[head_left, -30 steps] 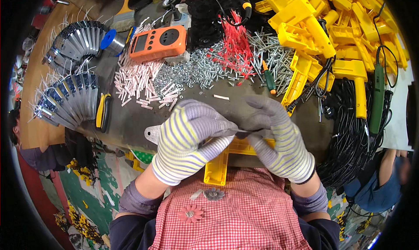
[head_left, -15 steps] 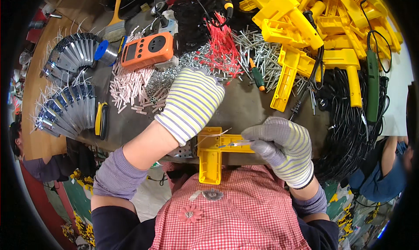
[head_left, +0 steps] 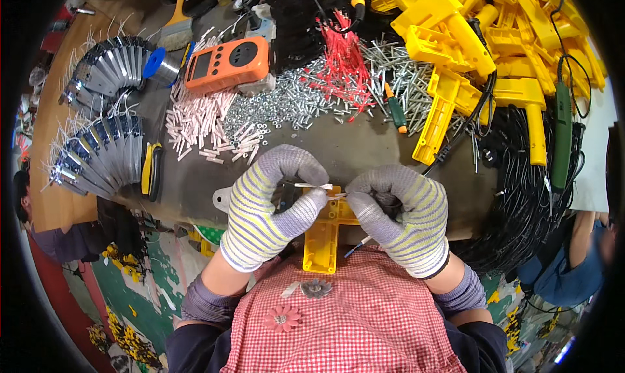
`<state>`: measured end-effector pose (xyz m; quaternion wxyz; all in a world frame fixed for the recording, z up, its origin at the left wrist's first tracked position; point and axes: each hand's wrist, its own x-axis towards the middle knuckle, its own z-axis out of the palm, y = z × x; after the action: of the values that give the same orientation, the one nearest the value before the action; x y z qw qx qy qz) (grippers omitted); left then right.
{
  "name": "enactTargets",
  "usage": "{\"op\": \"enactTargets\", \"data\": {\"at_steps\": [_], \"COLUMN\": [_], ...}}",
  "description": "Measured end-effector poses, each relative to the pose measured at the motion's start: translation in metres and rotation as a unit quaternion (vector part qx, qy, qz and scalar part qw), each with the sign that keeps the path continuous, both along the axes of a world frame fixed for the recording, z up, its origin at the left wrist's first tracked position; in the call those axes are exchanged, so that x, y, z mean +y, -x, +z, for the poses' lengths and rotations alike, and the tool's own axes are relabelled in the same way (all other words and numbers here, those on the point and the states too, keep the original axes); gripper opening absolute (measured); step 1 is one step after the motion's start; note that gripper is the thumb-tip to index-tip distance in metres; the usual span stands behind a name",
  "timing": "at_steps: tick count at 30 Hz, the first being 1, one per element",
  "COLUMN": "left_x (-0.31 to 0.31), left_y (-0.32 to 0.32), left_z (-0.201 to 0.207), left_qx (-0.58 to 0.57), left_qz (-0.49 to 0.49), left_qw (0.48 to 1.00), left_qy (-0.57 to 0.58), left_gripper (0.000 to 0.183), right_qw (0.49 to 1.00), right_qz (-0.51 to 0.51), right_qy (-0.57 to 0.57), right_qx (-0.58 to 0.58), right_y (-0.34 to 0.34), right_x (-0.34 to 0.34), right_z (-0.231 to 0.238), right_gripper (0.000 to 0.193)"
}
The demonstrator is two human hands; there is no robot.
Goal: Assembling and soldering wiring into yellow plastic housings using a soldering iron and electric screwdriver.
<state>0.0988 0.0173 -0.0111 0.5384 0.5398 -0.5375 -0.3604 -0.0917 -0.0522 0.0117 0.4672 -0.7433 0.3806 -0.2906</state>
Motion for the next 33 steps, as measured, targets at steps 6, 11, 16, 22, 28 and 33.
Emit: {"op": "enactTargets", "data": {"at_steps": [6,11,16,22,28,33], "left_x": [0.002,0.001,-0.004,-0.007,-0.012,-0.012], "left_y": [-0.001,0.0,-0.003,-0.003,-0.004,-0.003], "left_z": [-0.002,-0.002,0.005,0.016,0.013,0.016], "left_qx": [0.04,0.035,-0.122,-0.098,-0.042,-0.048], "left_qz": [-0.019,-0.014,-0.027,-0.029,-0.08,-0.112], "left_qw": [0.999,0.999,0.99,0.995,0.994,0.99], "left_qy": [-0.003,0.011,0.063,0.015,-0.057,-0.078], "left_gripper": [0.019,0.018,0.021,0.019,0.017,0.018], "right_qw": [1.0,0.999,0.979,0.984,0.983,0.982], "right_qz": [-0.004,-0.002,0.024,0.123,0.145,0.143], "right_qy": [-0.008,0.025,0.195,0.124,0.074,0.092], "right_qx": [0.025,0.027,0.048,-0.043,-0.085,-0.085], "right_y": [-0.003,-0.006,-0.004,0.009,0.013,0.012], "right_x": [0.0,0.0,-0.001,-0.011,-0.011,-0.013], "right_z": [-0.001,-0.001,-0.009,-0.016,-0.016,-0.014], "right_gripper": [0.014,0.012,0.012,0.032,0.032,0.027]}}
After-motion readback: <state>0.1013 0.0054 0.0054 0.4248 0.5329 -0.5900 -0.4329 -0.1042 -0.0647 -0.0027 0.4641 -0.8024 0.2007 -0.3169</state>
